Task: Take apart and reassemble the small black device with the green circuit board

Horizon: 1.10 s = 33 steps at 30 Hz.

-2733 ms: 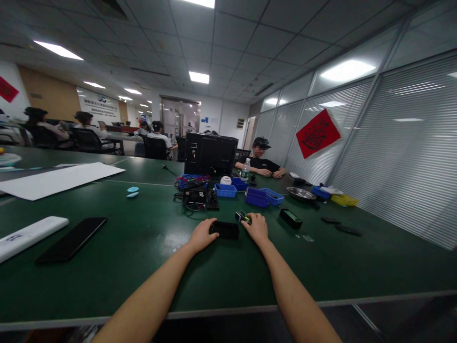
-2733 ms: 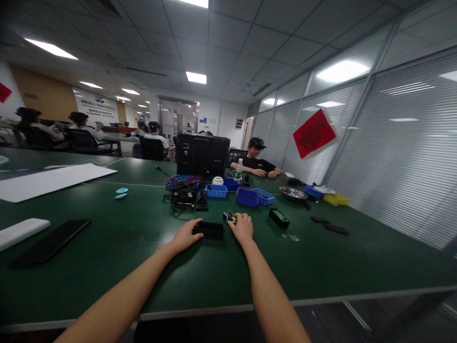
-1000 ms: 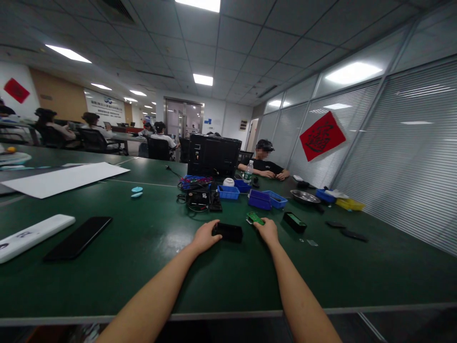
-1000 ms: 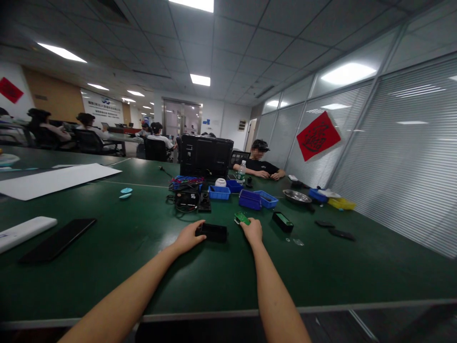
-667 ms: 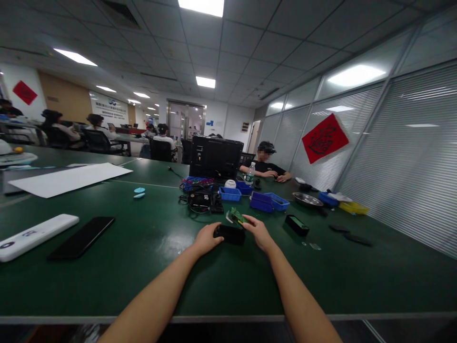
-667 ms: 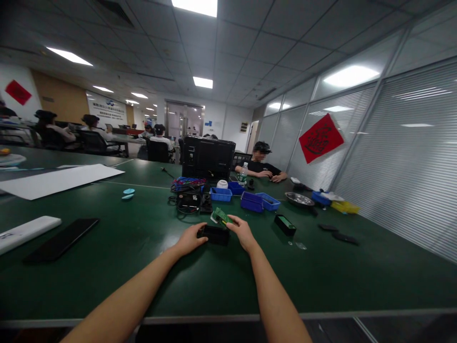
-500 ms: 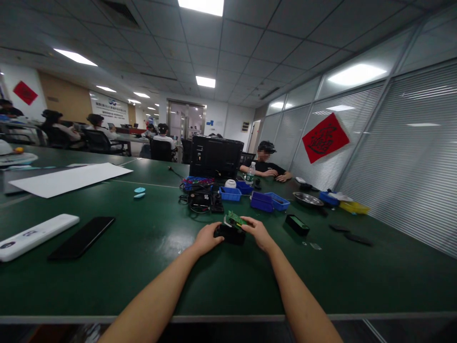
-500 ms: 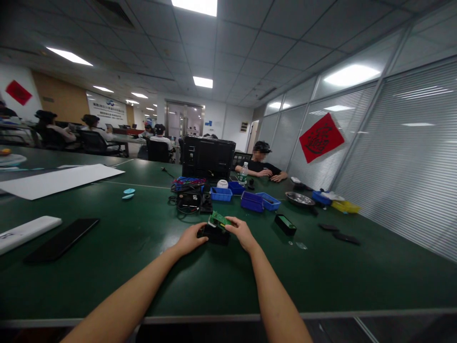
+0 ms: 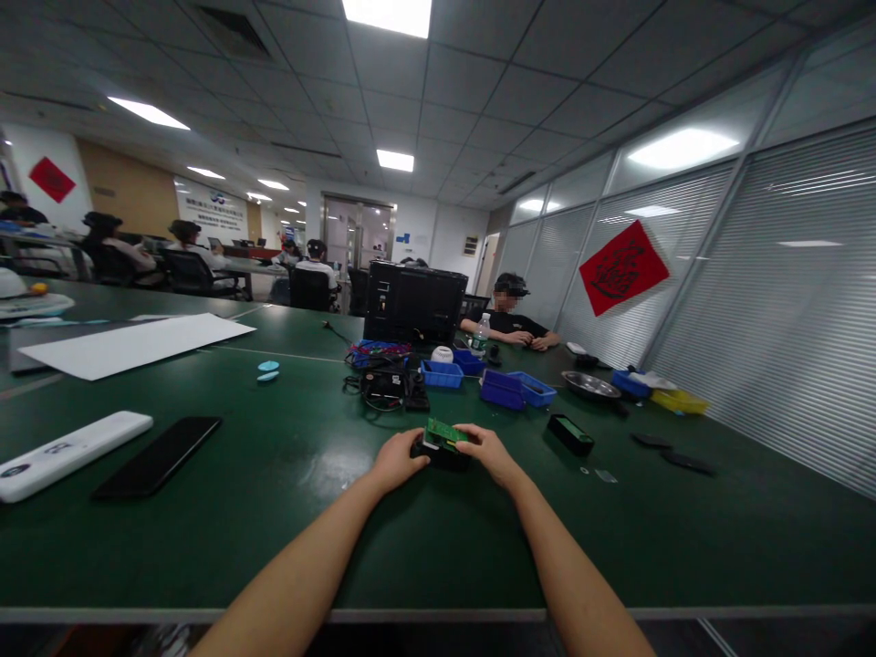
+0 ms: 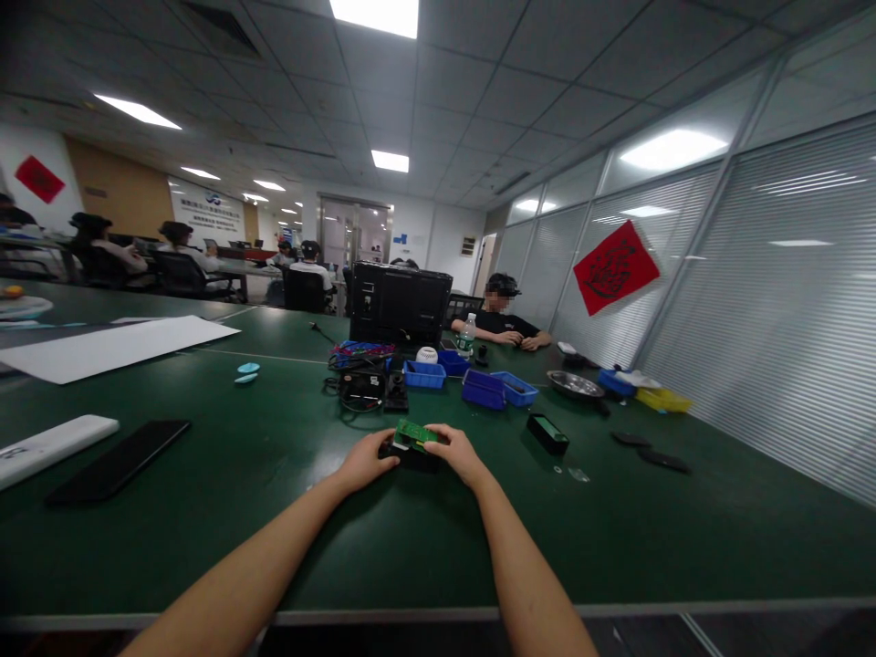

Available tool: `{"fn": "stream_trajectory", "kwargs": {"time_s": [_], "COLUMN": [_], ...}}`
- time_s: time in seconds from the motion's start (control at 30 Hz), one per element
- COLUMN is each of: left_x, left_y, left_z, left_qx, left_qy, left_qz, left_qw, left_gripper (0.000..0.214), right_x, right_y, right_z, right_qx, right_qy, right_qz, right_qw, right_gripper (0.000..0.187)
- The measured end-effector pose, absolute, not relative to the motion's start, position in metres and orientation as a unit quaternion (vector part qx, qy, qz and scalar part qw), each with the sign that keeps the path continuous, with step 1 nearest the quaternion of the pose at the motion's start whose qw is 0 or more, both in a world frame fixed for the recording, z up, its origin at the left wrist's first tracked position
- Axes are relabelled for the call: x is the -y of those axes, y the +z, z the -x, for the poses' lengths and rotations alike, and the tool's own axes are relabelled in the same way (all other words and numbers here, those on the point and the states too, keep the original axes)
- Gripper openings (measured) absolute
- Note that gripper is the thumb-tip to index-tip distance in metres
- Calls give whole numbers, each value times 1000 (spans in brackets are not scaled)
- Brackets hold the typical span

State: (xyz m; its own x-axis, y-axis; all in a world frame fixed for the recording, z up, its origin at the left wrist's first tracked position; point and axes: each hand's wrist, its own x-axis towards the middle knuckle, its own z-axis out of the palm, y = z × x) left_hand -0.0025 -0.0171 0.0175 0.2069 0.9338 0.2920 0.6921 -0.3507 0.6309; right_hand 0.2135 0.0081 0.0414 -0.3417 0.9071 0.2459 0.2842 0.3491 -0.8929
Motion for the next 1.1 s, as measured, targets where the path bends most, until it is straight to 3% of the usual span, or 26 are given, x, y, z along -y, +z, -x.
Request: {"fn": "stream_trajectory", "kwargs": {"time_s": [1.1], "left_x": [18], "left_y": [20], "left_z": [1], "left_qx": [-548], "left_qy": [316], "left_qz": [-753], "left_qw": [181], "left_gripper": [57], "right_x": [-8], "right_y": [47], "right_z": [-215], "right_qx": [801], "right_qy": [260], "right_qz": [432], "right_qw": [322], "right_gripper": [40]}}
